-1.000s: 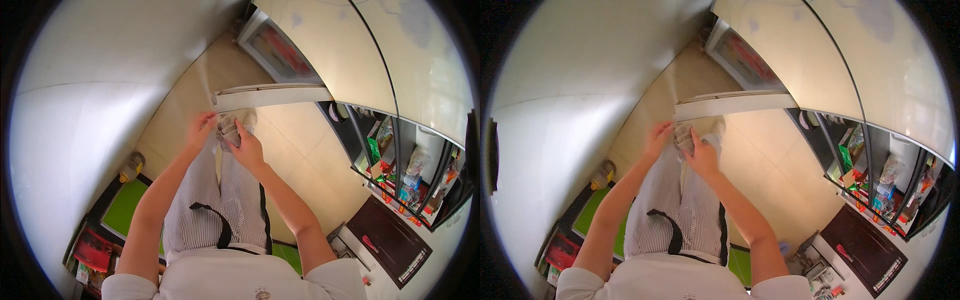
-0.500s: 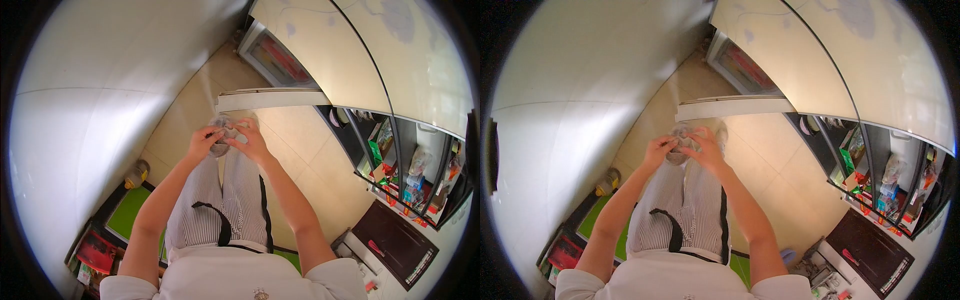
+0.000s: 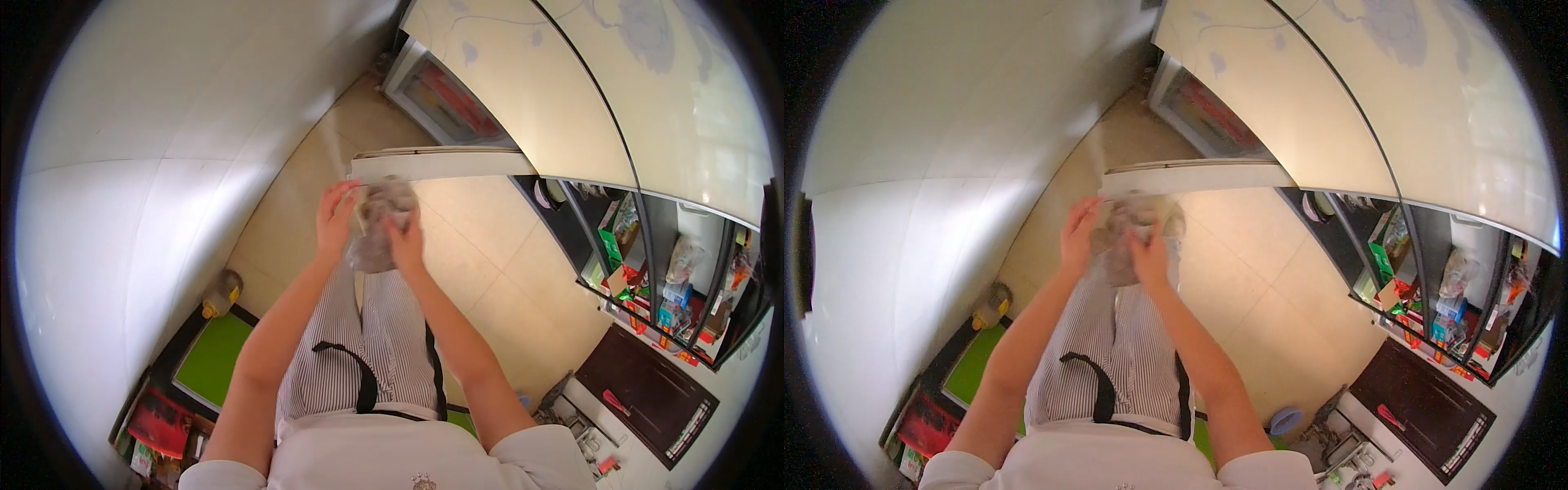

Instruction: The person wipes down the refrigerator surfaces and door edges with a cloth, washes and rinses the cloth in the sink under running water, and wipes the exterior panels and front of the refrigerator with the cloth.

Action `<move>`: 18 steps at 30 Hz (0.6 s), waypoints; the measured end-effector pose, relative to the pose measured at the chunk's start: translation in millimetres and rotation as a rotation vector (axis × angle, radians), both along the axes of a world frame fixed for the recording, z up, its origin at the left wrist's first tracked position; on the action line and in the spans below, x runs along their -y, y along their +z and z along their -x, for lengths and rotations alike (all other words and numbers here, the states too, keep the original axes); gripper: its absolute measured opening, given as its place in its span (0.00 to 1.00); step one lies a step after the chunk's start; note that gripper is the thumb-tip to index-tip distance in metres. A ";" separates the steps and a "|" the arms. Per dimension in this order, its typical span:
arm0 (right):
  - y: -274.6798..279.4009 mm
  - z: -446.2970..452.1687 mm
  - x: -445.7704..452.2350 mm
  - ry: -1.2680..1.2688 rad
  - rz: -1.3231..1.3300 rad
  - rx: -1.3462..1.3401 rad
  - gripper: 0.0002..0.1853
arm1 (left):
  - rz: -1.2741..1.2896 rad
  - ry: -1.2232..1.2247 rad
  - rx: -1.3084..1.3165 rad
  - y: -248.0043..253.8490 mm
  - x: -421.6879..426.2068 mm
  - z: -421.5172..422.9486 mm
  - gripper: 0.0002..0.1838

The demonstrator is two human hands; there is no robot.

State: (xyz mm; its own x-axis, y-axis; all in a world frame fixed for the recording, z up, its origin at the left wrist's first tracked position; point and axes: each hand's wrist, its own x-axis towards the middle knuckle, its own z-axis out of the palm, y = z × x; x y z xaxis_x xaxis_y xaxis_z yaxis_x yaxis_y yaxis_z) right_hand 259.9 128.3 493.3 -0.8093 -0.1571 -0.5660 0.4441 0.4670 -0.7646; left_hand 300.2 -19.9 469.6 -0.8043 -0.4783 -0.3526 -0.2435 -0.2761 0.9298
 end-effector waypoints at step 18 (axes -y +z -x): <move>-72.6 89.2 28.3 0.465 -0.635 -0.475 0.23 | 0.838 -0.703 0.216 -83.3 55.4 57.3 0.39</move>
State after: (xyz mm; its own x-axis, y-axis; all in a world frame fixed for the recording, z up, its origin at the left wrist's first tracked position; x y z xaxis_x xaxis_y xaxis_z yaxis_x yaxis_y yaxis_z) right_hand 170.7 100.0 420.7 -0.9123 -0.2980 -0.2811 -0.1887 0.9148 -0.3572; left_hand 242.9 -75.4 386.3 -0.9504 -0.0930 -0.2969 -0.2781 0.6818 0.6767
